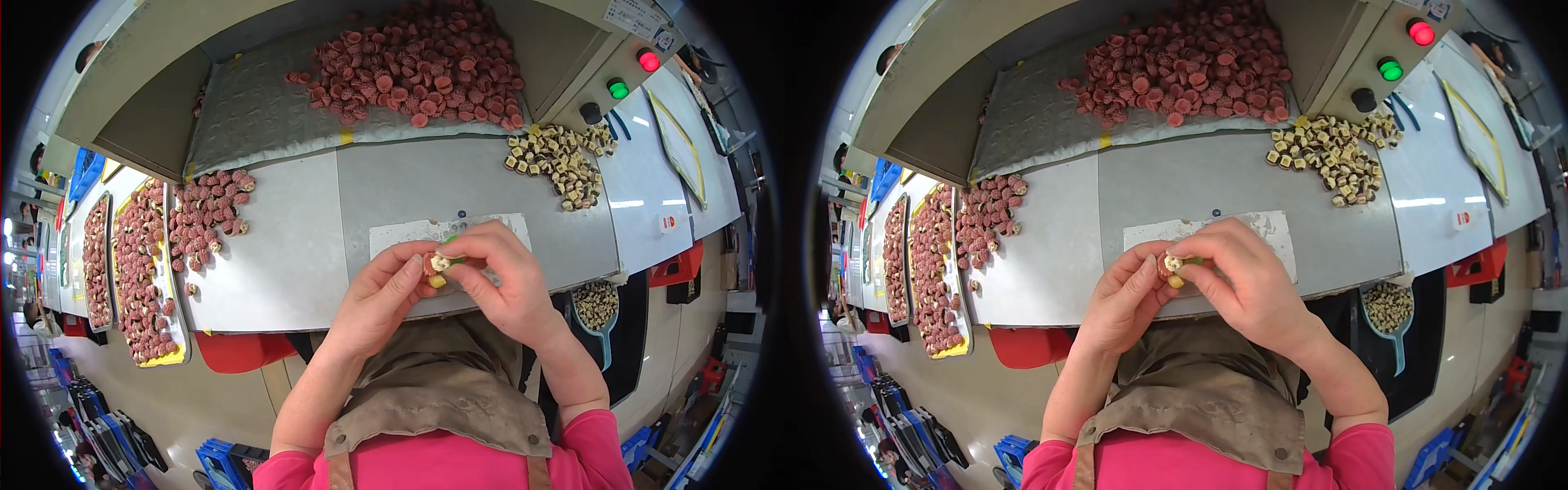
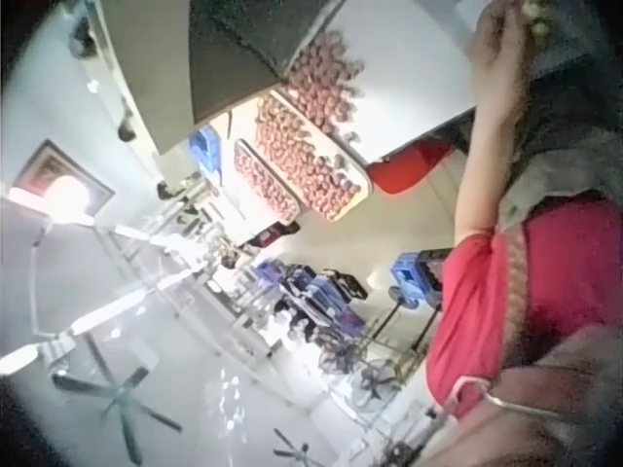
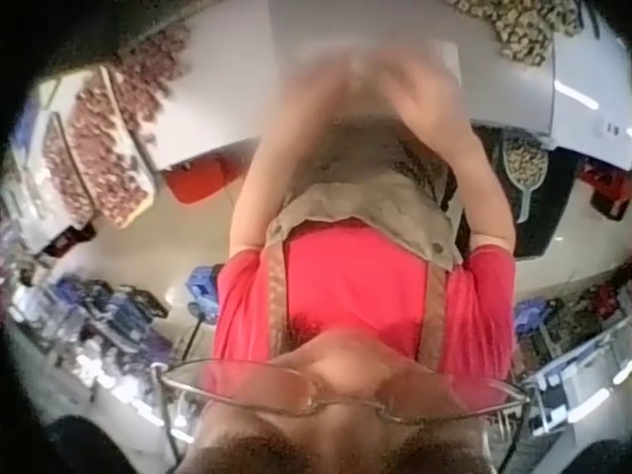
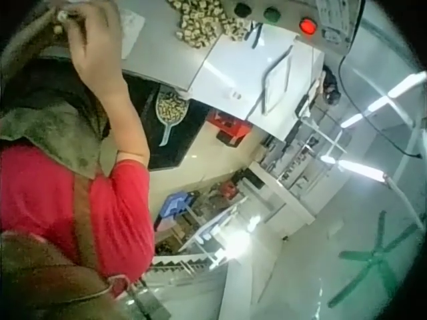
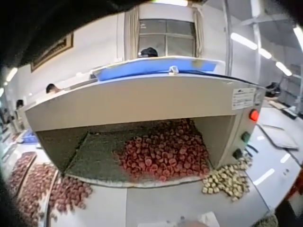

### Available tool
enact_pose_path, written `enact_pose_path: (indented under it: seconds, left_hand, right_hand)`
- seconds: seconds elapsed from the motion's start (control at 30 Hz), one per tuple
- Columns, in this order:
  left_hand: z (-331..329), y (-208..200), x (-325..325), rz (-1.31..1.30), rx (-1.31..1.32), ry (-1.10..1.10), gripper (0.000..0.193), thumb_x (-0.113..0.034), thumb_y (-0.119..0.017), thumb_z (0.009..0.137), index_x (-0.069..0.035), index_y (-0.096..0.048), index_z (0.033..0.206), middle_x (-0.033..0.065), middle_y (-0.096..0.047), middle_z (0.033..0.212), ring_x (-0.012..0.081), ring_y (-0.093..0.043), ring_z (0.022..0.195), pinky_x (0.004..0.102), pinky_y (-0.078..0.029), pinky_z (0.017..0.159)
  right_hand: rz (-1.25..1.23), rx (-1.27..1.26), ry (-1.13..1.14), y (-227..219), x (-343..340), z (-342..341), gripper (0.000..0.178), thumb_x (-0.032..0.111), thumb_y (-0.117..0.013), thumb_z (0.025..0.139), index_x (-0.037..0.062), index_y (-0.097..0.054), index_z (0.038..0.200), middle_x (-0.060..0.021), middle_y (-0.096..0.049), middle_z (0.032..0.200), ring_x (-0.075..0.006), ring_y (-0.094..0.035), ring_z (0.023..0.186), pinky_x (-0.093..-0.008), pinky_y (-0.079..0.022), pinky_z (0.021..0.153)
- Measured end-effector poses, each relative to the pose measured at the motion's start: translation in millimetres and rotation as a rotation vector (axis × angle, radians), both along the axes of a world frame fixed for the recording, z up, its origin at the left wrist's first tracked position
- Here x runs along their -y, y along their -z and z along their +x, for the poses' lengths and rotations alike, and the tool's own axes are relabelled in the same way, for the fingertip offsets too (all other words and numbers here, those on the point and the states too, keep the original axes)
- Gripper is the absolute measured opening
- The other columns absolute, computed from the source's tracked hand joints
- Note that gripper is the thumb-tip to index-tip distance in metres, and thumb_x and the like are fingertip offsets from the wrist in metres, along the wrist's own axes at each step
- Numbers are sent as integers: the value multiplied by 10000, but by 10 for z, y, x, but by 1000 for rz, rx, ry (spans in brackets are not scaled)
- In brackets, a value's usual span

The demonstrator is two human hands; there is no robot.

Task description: Assembling small pink and yellow plastic components on a workbench template.

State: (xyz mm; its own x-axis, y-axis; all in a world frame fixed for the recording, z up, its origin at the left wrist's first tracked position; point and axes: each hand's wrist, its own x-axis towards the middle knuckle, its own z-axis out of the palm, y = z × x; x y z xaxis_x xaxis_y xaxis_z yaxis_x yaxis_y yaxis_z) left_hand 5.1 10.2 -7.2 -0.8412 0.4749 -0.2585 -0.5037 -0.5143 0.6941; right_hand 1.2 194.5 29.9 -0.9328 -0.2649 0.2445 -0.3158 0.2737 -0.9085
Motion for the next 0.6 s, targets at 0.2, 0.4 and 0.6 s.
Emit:
enact_pose_path:
  seconds: [0.2, 0.4, 0.6]
  left_hand:
    - [5, 7, -30, 43, -3, -20, 301, -183, -481, 978, -12, -503, 1224, 58, -576, 1117, 115, -544, 987, 276, -441, 892]
    - [159, 11, -188, -191, -257, -224, 274, -122, -504, 961, 12, -508, 1201, 79, -575, 1136, 140, -563, 1022, 282, -465, 899]
    - [121, -15, -173, -196, -164, -189, 234, -68, -510, 949, 20, -530, 1165, 87, -565, 1143, 150, -566, 1030, 279, -477, 895]
  right_hand:
    - [157, -224, 1, 85, 46, 3, 205, -25, -639, 806, 36, -597, 997, -96, -574, 952, -198, -575, 803, -291, -484, 696]
    - [-49, -23, 76, 160, 81, 67, 215, -34, -646, 791, 36, -596, 987, -100, -581, 940, -231, -581, 789, -313, -496, 690]
    - [221, -362, 72, 151, 31, 57, 254, -44, -665, 766, 35, -591, 996, -101, -591, 950, -249, -586, 795, -320, -501, 673]
